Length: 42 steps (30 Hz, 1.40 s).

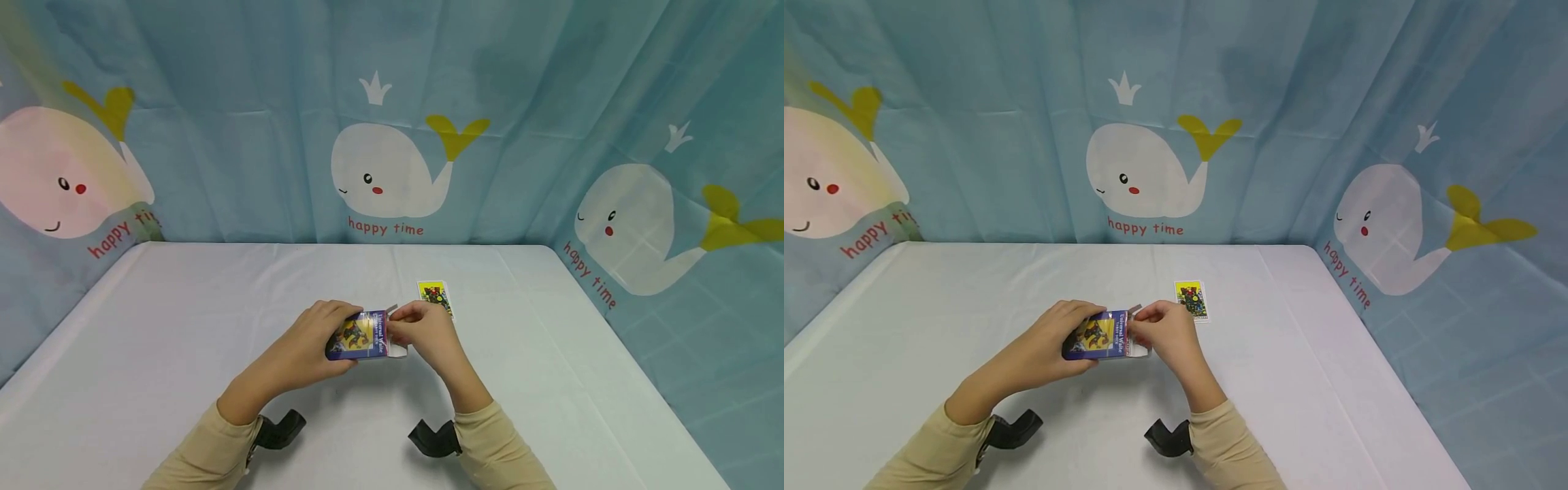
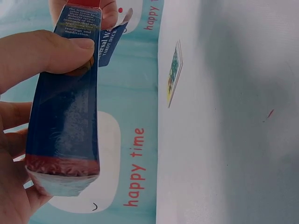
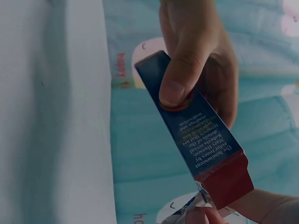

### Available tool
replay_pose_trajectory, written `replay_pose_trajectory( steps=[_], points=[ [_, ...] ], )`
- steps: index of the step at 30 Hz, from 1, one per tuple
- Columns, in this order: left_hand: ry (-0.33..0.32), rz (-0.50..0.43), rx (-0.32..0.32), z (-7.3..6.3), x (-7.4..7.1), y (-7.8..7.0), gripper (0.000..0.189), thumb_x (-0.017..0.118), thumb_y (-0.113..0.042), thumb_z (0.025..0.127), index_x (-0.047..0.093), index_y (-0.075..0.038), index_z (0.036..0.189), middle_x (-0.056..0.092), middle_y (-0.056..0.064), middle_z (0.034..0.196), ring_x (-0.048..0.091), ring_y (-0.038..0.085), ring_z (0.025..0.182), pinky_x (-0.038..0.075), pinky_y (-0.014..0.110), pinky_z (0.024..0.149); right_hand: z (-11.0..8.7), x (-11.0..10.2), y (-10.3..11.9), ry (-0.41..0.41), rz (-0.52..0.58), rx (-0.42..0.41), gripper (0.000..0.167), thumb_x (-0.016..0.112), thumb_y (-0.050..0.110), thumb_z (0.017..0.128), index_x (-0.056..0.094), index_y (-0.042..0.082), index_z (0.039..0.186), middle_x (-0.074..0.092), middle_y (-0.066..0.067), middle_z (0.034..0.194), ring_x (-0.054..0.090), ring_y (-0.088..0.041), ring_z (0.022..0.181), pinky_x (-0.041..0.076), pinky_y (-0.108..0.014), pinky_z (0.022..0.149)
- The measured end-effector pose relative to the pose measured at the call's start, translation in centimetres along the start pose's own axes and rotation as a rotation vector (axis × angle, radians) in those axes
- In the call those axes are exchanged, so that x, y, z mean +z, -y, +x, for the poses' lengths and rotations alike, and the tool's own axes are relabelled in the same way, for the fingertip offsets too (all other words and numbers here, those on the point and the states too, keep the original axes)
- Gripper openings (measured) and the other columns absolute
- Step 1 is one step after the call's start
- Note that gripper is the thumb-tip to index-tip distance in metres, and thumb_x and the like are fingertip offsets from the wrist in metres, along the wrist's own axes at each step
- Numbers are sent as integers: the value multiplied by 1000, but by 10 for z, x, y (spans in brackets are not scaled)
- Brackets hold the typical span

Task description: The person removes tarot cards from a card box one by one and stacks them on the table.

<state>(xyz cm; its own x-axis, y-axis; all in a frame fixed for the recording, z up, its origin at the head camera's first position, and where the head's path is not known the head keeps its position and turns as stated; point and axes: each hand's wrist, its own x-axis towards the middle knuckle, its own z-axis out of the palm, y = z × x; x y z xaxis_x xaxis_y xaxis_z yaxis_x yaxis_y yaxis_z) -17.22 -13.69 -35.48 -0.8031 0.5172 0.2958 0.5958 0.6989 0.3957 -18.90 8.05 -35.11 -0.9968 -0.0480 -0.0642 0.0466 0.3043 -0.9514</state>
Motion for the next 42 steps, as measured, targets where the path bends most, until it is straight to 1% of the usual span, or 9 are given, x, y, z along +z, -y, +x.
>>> replay_pose_trajectory(
  steps=[7,14,21,26,31,37,42],
  points=[
    [4,-5,-4,0,-1,-1,70,84,-25,77,54,-5,137,58,10,134,52,28,120,45,51,99,0,0,2,2,-43,7,14,77,6,82,70,-3,90,72,-11,82,66,-10,65,58,-26,63],
    [9,-7,-7,1,0,-2,71,84,-25,77,54,-5,137,57,11,134,52,30,122,44,51,100,0,-6,3,12,-56,26,19,79,8,82,71,-3,95,73,-12,83,68,-12,64,59,-29,65],
    [9,6,-10,1,0,-2,71,84,-26,77,54,-5,138,57,10,134,52,28,121,45,51,100,1,-18,3,19,-76,41,22,77,11,84,72,0,103,71,-12,85,69,-14,66,61,-37,71],
    [7,9,-13,1,-2,-2,70,84,-27,77,55,-5,136,58,11,133,52,29,120,45,51,99,2,-29,4,36,-97,50,24,77,12,85,74,3,107,73,-11,89,69,-15,69,61,-34,71],
    [7,5,-16,1,-3,-2,70,84,-27,77,55,-5,137,58,10,133,52,28,121,45,51,99,3,-37,4,48,-70,52,20,75,11,87,75,0,103,74,-14,94,70,-15,70,61,-33,71],
    [17,3,-17,1,-3,-2,69,84,-27,78,55,-5,137,58,10,133,52,28,121,45,51,99,3,-35,5,81,-42,49,23,77,15,85,74,-1,101,75,-13,90,70,-17,69,61,-35,71],
    [14,1,-12,0,-2,-2,69,84,-25,78,55,-5,137,58,10,133,52,28,119,45,50,98,4,-30,3,89,-54,39,24,78,15,85,73,-1,102,74,-12,88,69,-15,68,61,-37,71]
  ],
)
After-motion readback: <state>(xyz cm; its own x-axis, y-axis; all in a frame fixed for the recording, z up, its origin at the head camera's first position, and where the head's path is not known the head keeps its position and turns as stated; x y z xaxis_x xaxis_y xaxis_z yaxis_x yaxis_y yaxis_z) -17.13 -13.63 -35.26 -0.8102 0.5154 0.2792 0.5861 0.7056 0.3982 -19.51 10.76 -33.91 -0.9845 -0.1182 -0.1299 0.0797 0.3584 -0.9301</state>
